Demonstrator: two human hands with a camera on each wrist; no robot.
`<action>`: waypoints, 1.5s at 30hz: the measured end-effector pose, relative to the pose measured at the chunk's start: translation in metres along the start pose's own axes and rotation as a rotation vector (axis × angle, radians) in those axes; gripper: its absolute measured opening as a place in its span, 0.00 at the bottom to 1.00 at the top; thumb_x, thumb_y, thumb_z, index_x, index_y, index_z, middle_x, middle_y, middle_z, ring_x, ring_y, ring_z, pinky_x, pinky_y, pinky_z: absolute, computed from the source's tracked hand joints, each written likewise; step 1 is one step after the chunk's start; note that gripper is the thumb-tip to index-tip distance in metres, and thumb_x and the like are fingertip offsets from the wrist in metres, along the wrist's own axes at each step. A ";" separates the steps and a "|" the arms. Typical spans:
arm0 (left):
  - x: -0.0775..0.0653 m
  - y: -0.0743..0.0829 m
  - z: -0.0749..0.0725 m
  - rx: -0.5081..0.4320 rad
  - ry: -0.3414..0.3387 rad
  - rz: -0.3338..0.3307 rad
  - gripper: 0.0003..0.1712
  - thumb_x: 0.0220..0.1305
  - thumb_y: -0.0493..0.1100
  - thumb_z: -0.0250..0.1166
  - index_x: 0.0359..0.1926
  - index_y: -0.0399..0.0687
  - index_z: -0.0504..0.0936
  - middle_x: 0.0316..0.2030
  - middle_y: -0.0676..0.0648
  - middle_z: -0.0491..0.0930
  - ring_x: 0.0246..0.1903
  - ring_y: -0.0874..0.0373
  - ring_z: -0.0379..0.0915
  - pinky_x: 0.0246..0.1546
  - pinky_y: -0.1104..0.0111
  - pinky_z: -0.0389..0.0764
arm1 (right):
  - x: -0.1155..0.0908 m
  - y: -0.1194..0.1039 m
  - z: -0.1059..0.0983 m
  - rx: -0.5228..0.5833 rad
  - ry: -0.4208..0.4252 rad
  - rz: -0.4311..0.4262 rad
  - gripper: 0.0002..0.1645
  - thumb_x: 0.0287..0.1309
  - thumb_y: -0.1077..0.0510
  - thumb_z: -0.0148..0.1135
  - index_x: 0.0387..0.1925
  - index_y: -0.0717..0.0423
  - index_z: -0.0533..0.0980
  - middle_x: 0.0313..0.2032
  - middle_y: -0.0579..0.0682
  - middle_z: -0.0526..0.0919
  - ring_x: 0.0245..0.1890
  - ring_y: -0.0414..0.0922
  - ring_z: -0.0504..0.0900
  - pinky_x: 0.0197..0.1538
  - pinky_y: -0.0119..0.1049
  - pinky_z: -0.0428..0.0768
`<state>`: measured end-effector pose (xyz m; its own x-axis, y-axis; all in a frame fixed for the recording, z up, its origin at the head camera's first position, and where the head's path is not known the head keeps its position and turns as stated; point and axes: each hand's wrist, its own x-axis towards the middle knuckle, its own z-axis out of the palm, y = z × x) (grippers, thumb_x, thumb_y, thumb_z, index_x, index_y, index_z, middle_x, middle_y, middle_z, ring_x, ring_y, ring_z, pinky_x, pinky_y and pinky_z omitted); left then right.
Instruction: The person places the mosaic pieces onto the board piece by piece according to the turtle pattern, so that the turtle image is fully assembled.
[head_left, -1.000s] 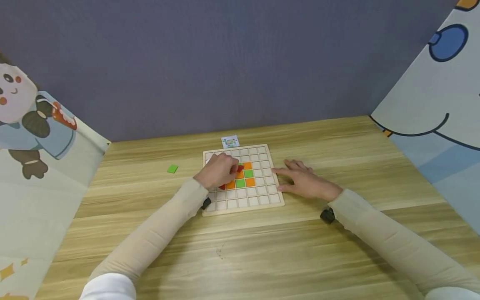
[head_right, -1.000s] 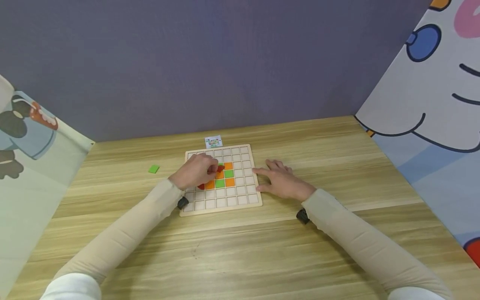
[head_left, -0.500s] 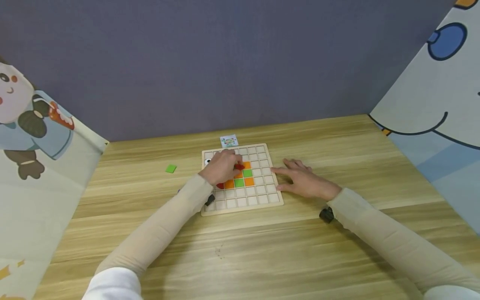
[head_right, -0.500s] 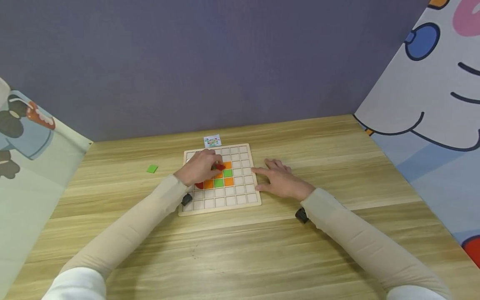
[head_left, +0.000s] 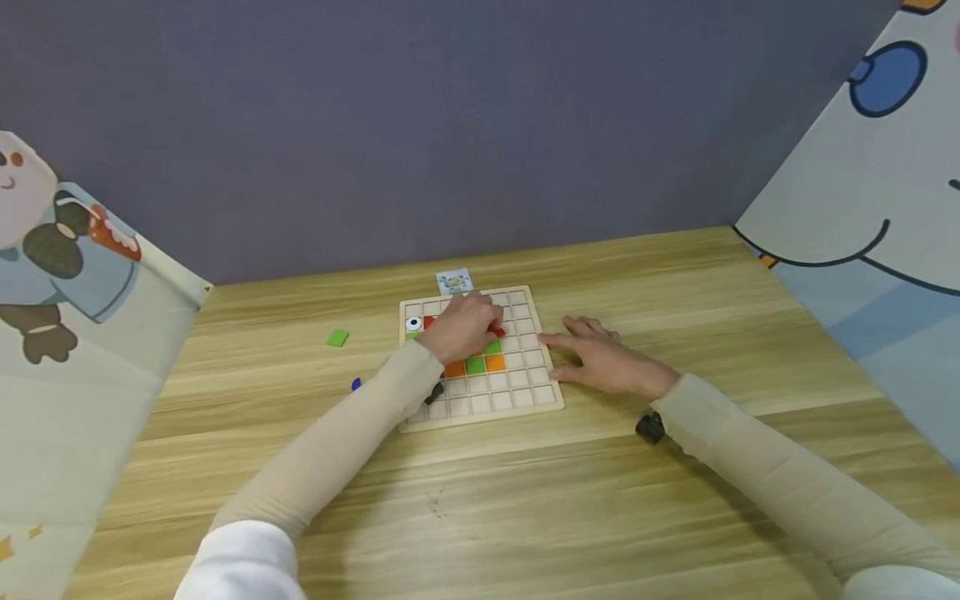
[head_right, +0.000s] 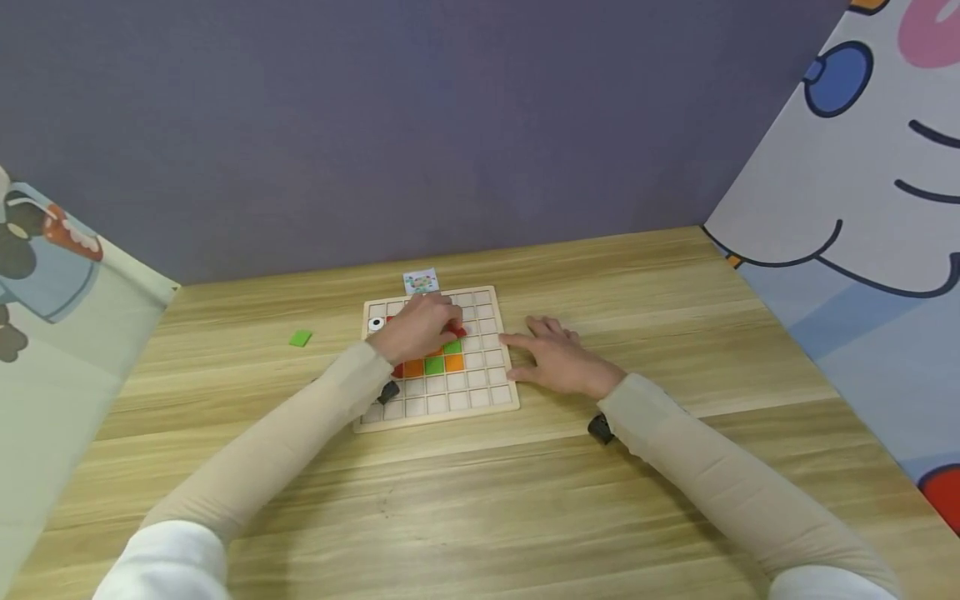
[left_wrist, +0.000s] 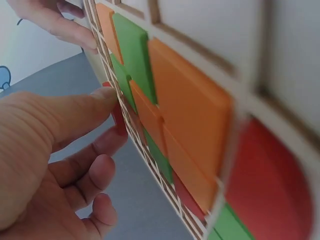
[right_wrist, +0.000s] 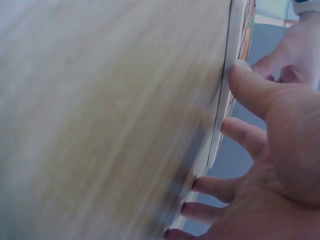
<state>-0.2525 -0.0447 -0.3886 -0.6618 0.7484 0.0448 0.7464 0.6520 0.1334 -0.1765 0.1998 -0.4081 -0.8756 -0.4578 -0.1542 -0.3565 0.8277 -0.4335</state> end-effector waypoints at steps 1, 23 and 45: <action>0.002 0.001 0.000 0.001 -0.001 0.002 0.03 0.60 0.42 0.67 0.31 0.50 0.83 0.29 0.53 0.77 0.31 0.57 0.68 0.39 0.62 0.69 | 0.000 0.000 0.000 0.000 -0.001 -0.002 0.37 0.62 0.39 0.56 0.69 0.40 0.61 0.70 0.66 0.47 0.68 0.65 0.43 0.56 0.73 0.46; 0.010 0.001 0.000 0.007 -0.038 -0.064 0.03 0.60 0.42 0.67 0.32 0.57 0.86 0.33 0.59 0.82 0.34 0.60 0.69 0.36 0.64 0.66 | 0.008 -0.008 0.000 0.003 -0.018 -0.018 0.37 0.61 0.39 0.56 0.70 0.41 0.61 0.70 0.66 0.45 0.68 0.65 0.42 0.56 0.73 0.47; -0.071 -0.045 -0.049 -0.223 0.022 -0.036 0.13 0.60 0.42 0.67 0.46 0.47 0.84 0.46 0.50 0.79 0.50 0.53 0.69 0.56 0.59 0.65 | 0.001 0.000 0.002 -0.004 -0.016 0.009 0.38 0.62 0.38 0.55 0.70 0.39 0.59 0.71 0.64 0.44 0.69 0.64 0.40 0.57 0.72 0.45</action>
<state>-0.2428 -0.1333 -0.3491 -0.6909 0.7207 0.0574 0.6899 0.6335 0.3505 -0.1774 0.1990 -0.4100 -0.8734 -0.4555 -0.1722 -0.3499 0.8330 -0.4286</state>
